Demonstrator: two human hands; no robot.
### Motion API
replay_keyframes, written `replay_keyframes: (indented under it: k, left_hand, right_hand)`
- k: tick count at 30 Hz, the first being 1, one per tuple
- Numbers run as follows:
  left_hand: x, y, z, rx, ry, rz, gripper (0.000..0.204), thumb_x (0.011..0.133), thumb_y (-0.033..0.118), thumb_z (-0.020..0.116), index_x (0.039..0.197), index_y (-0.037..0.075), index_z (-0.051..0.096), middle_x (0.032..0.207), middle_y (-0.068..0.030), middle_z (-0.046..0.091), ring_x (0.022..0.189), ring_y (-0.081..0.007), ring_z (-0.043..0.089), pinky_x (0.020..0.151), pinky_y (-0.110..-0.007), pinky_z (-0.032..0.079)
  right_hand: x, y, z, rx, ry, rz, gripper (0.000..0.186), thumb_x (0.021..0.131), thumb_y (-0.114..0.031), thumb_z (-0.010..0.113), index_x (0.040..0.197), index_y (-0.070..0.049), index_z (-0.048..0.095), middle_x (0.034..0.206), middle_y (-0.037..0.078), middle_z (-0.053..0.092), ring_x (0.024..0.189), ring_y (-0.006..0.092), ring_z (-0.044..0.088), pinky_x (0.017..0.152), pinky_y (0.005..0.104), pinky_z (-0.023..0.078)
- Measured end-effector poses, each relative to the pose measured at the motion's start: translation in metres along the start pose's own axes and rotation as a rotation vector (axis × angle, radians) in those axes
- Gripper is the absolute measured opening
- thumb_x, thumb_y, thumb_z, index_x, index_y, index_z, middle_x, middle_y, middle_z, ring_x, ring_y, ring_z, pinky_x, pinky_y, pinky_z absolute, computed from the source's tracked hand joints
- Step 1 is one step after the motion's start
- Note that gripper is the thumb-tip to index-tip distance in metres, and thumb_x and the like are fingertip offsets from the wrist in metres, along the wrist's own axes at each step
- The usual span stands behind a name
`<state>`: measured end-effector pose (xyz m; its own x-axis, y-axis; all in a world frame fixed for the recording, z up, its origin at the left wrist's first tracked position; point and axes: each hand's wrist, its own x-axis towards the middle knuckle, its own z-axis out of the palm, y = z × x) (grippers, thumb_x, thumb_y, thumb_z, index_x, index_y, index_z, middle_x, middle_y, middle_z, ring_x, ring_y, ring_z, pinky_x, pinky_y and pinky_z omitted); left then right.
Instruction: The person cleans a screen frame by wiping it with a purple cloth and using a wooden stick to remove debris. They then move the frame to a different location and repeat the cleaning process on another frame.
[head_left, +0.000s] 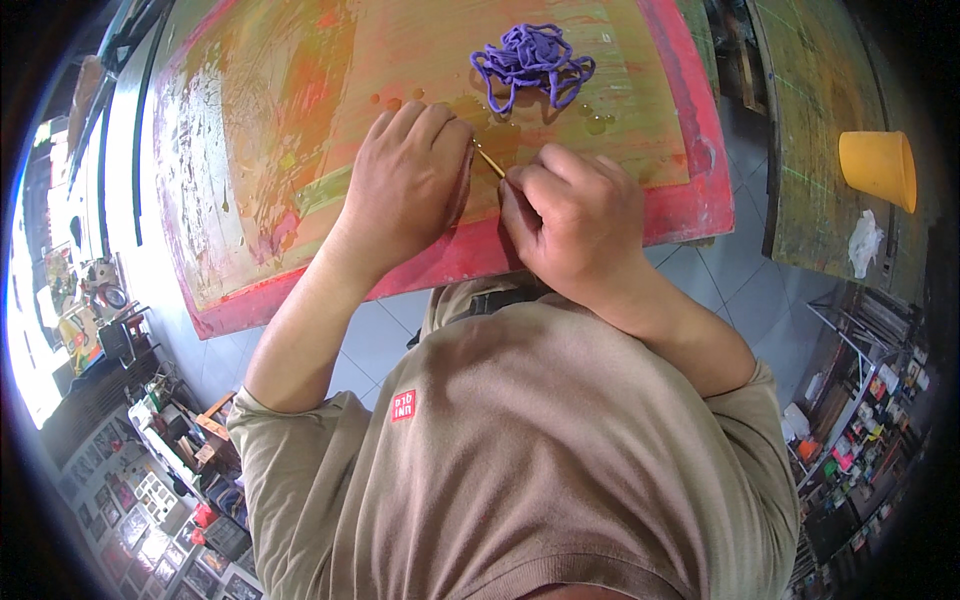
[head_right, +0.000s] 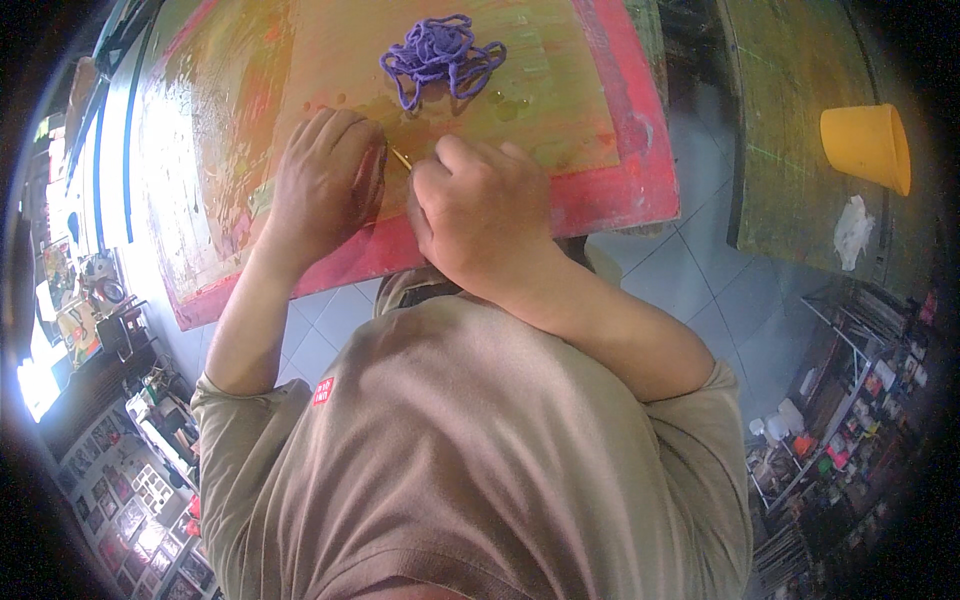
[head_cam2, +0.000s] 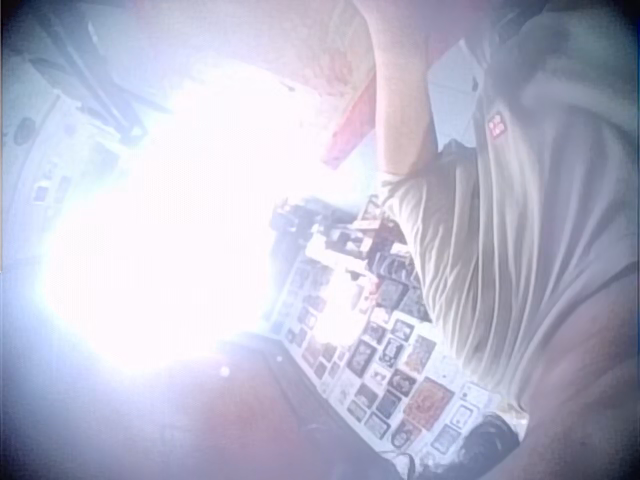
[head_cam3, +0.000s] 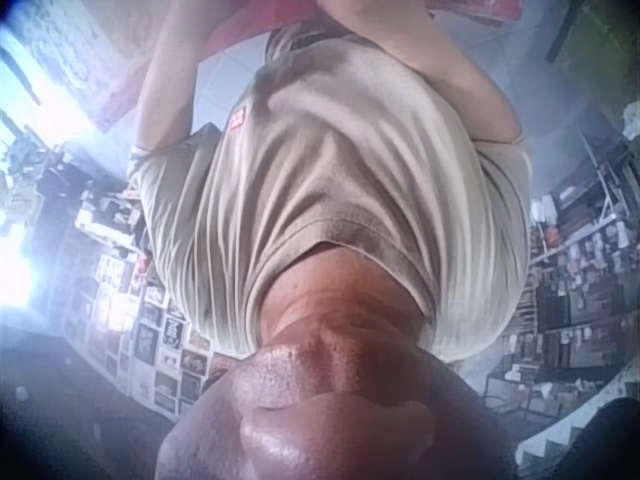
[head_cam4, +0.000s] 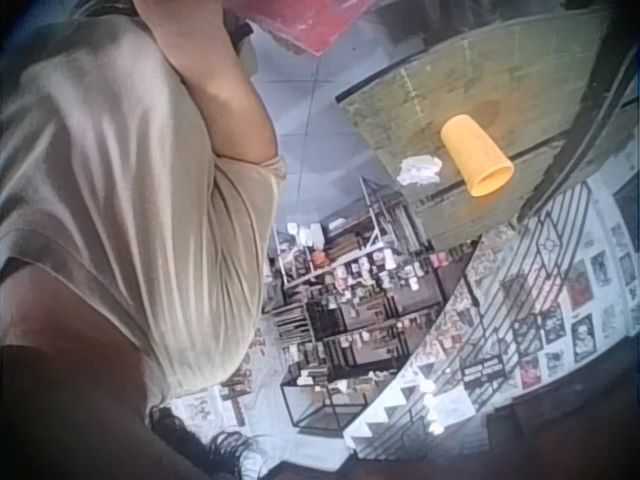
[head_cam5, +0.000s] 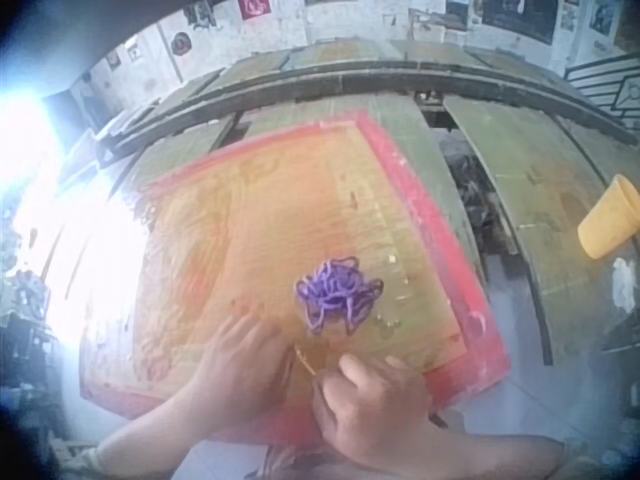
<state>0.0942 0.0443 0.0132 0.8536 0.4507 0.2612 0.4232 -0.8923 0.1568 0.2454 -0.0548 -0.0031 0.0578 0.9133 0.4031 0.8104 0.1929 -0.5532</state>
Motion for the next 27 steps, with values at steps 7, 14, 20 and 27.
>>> replay_keyframes:
  k: [7,14,20,27]
  left_hand:
    - [-0.001,0.0041,0.0023,0.02,0.007,-0.043,0.01,0.077,0.009,0.057,0.084,0.004,0.052,0.083,-0.0103,0.052,0.079,-0.0272,0.051,0.07,-0.037,0.041]
    - [-0.0018,0.0067,0.0012,0.017,0.006,-0.075,0.011,0.078,0.01,0.058,0.087,0.004,0.055,0.084,-0.0102,0.053,0.08,-0.027,0.051,0.07,-0.037,0.041]
    - [-0.0047,0.0052,0.0015,-0.033,0.058,-0.104,0.011,0.079,0.01,0.06,0.088,0.004,0.058,0.085,-0.0097,0.056,0.08,-0.0272,0.054,0.07,-0.037,0.042]
    - [-0.009,0.009,-0.0023,-0.26,0.13,-0.259,0.009,0.075,0.007,0.065,0.084,0.006,0.064,0.082,-0.0072,0.057,0.075,-0.0269,0.056,0.065,-0.037,0.044]
  right_hand:
    - [0.0017,-0.002,0.0004,0.011,0.016,0.014,0.012,0.068,-0.008,0.064,0.064,-0.007,0.053,0.066,0.009,0.05,0.06,0.0288,0.054,0.053,0.0402,0.041]
    - [0.0013,-0.0007,-0.0007,0.024,0.029,0.014,0.013,0.067,-0.007,0.064,0.063,-0.006,0.052,0.066,0.009,0.049,0.06,0.0292,0.053,0.053,0.0402,0.041]
    - [0.002,-0.0003,-0.0007,0.02,0.0,0.031,0.013,0.068,-0.009,0.062,0.063,-0.006,0.051,0.066,0.009,0.049,0.061,0.0295,0.054,0.054,0.0413,0.041]
    - [0.0024,-0.0014,-0.0018,0.046,-0.007,0.044,0.009,0.071,-0.009,0.061,0.065,-0.006,0.054,0.068,0.009,0.05,0.063,0.0297,0.055,0.055,0.0413,0.043]
